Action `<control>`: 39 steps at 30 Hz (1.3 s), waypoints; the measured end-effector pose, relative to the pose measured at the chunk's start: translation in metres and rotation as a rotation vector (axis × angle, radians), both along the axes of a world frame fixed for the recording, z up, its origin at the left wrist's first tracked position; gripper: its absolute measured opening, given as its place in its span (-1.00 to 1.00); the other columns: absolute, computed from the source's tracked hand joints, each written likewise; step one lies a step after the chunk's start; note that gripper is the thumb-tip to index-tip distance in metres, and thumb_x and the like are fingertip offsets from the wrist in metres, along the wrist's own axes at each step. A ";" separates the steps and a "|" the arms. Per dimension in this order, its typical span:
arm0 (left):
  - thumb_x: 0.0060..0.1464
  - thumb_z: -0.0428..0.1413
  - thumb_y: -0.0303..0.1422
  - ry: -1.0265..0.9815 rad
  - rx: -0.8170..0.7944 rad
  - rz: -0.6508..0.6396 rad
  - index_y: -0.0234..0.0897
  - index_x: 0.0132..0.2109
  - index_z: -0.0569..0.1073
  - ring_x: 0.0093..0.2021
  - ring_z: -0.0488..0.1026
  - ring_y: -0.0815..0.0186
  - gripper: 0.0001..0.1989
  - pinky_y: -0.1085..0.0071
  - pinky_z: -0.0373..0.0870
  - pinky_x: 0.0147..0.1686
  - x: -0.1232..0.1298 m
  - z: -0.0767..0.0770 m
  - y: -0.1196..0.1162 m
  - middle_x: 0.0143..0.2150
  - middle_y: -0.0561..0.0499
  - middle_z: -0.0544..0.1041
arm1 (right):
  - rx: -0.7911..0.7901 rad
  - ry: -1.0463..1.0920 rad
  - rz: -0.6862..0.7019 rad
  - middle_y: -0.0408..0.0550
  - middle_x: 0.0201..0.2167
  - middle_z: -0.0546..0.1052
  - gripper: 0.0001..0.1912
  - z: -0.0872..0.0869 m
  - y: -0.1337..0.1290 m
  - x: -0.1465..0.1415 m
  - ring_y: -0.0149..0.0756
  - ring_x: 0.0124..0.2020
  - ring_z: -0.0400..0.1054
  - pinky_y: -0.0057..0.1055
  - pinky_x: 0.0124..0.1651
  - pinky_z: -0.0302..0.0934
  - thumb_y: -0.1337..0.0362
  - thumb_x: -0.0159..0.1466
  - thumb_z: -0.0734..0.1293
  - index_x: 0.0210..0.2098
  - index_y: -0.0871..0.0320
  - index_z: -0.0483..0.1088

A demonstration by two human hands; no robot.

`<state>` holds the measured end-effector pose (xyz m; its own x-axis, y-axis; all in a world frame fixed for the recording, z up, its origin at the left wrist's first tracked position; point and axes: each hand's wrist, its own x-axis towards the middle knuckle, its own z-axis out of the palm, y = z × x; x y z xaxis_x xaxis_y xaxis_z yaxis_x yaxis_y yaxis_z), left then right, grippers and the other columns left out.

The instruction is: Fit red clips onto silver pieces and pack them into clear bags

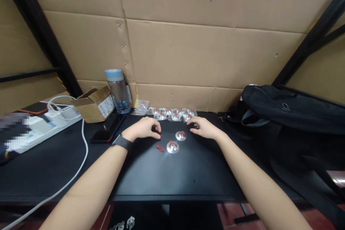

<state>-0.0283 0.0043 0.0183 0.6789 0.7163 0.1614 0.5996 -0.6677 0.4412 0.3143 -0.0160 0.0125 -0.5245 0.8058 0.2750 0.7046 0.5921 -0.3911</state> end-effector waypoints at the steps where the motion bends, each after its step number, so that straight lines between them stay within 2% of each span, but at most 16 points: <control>1: 0.04 0.25 -0.21 -0.020 0.025 0.041 -0.15 -0.23 0.62 -0.20 0.55 0.20 -0.83 0.39 0.31 -0.11 -0.005 -0.004 0.006 -0.21 -0.01 0.65 | 0.000 0.002 0.026 -0.01 -0.09 0.59 -0.72 0.001 -0.002 -0.003 -0.17 -0.10 0.48 -0.23 0.00 0.35 0.37 0.20 0.41 -0.08 0.10 0.54; 3: 0.16 0.14 -0.29 -0.019 0.158 0.256 -0.17 -0.09 0.59 -0.02 0.52 0.11 -0.79 0.30 0.29 0.02 -0.016 -0.012 0.015 -0.03 -0.10 0.62 | 0.006 0.007 0.083 -0.01 -0.07 0.58 -0.72 0.003 -0.006 -0.010 -0.17 -0.06 0.47 -0.21 0.06 0.32 0.36 0.22 0.41 -0.06 0.09 0.52; 5: 0.15 0.10 -0.39 0.058 0.261 0.511 -0.18 0.09 0.51 0.16 0.42 0.01 -0.65 0.18 0.22 0.10 -0.026 -0.021 0.023 0.15 -0.18 0.53 | 0.008 0.009 0.129 0.00 -0.07 0.58 -0.72 0.005 -0.011 -0.018 -0.17 -0.04 0.47 -0.19 0.10 0.30 0.35 0.24 0.40 -0.05 0.10 0.51; 7: 0.18 0.05 -0.41 0.139 0.275 0.663 -0.21 0.18 0.45 0.18 0.40 -0.02 -0.58 0.13 0.20 0.09 -0.033 -0.027 0.027 0.20 -0.23 0.50 | 0.011 0.007 0.145 0.01 -0.06 0.58 -0.72 0.006 -0.015 -0.024 -0.17 -0.03 0.46 -0.18 0.12 0.29 0.34 0.25 0.40 -0.03 0.10 0.50; 9: 0.22 0.01 -0.36 0.189 0.266 0.760 -0.24 0.15 0.49 0.11 0.44 -0.04 -0.61 0.11 0.20 0.04 -0.036 -0.032 0.030 0.11 -0.26 0.56 | 0.009 0.002 0.131 0.02 -0.04 0.57 -0.70 0.005 -0.017 -0.028 -0.15 0.00 0.46 -0.17 0.12 0.29 0.32 0.25 0.40 -0.01 0.09 0.49; 13: 0.23 -0.01 -0.29 0.226 0.322 0.912 -0.27 -0.14 0.62 -0.03 0.46 -0.04 -0.68 0.11 0.16 -0.04 -0.034 -0.034 0.034 -0.16 -0.26 0.64 | -0.008 -0.003 0.120 0.03 -0.01 0.56 -0.65 0.004 -0.019 -0.030 -0.15 0.01 0.45 -0.19 0.12 0.29 0.29 0.25 0.41 0.04 0.09 0.48; 17: 0.29 -0.08 -0.28 0.167 0.496 0.992 -0.27 -0.20 0.63 -0.05 0.41 -0.04 -0.62 0.09 0.10 -0.09 -0.031 -0.029 0.032 -0.18 -0.25 0.62 | -0.006 0.012 0.167 0.03 -0.02 0.57 -0.69 0.004 -0.018 -0.032 -0.17 -0.01 0.46 -0.23 0.12 0.28 0.25 0.28 0.40 0.02 0.09 0.50; 20: 0.32 -0.06 -0.23 0.071 0.642 0.948 -0.17 -0.18 0.63 -0.03 0.34 -0.01 -0.64 0.09 0.06 -0.09 -0.022 -0.021 0.025 -0.12 -0.18 0.62 | 0.003 0.025 0.184 0.02 -0.07 0.60 -0.74 0.004 -0.017 -0.035 -0.19 -0.05 0.48 -0.26 0.09 0.29 0.21 0.32 0.38 -0.02 0.09 0.54; 23: 0.32 0.00 -0.21 0.012 0.687 0.824 -0.12 -0.23 0.62 -0.06 0.33 0.04 -0.70 0.10 0.06 -0.09 -0.004 -0.014 0.016 -0.16 -0.11 0.62 | 0.014 0.034 0.172 0.01 -0.11 0.61 -0.76 0.005 -0.017 -0.036 -0.20 -0.10 0.49 -0.29 0.04 0.30 0.19 0.32 0.38 -0.06 0.09 0.56; 28: 0.32 0.06 -0.19 0.025 0.701 0.442 -0.13 -0.24 0.60 -0.05 0.33 0.10 -0.74 0.12 0.08 -0.08 0.036 -0.017 0.008 -0.18 -0.06 0.61 | -0.001 0.023 0.192 -0.01 -0.17 0.62 -0.81 0.005 -0.019 -0.039 -0.23 -0.15 0.48 -0.33 0.00 0.30 0.24 0.30 0.40 -0.12 0.11 0.57; 31: 0.28 0.10 -0.16 0.065 0.667 0.286 -0.15 -0.25 0.61 -0.01 0.32 0.08 -0.75 0.10 0.08 -0.02 0.050 -0.025 0.008 -0.19 -0.07 0.60 | -0.013 0.032 0.216 -0.03 -0.19 0.62 -0.83 0.004 -0.019 -0.041 -0.25 -0.16 0.48 -0.35 -0.01 0.30 0.28 0.28 0.41 -0.14 0.13 0.58; 35: 0.19 0.20 -0.08 0.051 0.574 0.250 -0.14 -0.14 0.61 0.05 0.33 0.03 -0.73 0.09 0.10 0.03 0.050 -0.028 0.008 -0.11 -0.08 0.61 | -0.031 0.047 0.255 -0.04 -0.22 0.62 -0.87 0.001 -0.018 -0.043 -0.27 -0.18 0.48 -0.37 0.00 0.29 0.31 0.29 0.40 -0.18 0.11 0.59; 37: 0.13 0.24 -0.06 0.009 0.516 0.257 -0.13 0.00 0.57 0.10 0.34 0.00 -0.63 0.10 0.14 0.04 0.044 -0.022 0.004 -0.01 -0.09 0.59 | -0.035 0.048 0.272 -0.05 -0.23 0.61 -0.89 -0.001 -0.017 -0.043 -0.28 -0.18 0.48 -0.38 0.00 0.28 0.32 0.29 0.40 -0.20 0.11 0.59; 39: 0.16 0.22 -0.09 -0.041 0.428 0.197 -0.14 0.06 0.53 0.08 0.39 0.05 -0.62 0.17 0.20 0.02 0.040 -0.013 -0.004 0.01 -0.09 0.57 | -0.033 0.031 0.273 -0.04 -0.24 0.60 -0.90 -0.002 -0.016 -0.044 -0.29 -0.20 0.47 -0.39 -0.01 0.28 0.34 0.29 0.41 -0.22 0.13 0.60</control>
<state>0.0114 0.0000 0.0052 0.5239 0.6938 0.4940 0.7206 -0.6703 0.1772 0.2702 -0.0322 0.0104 -0.7152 0.6445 0.2703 0.5080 0.7450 -0.4323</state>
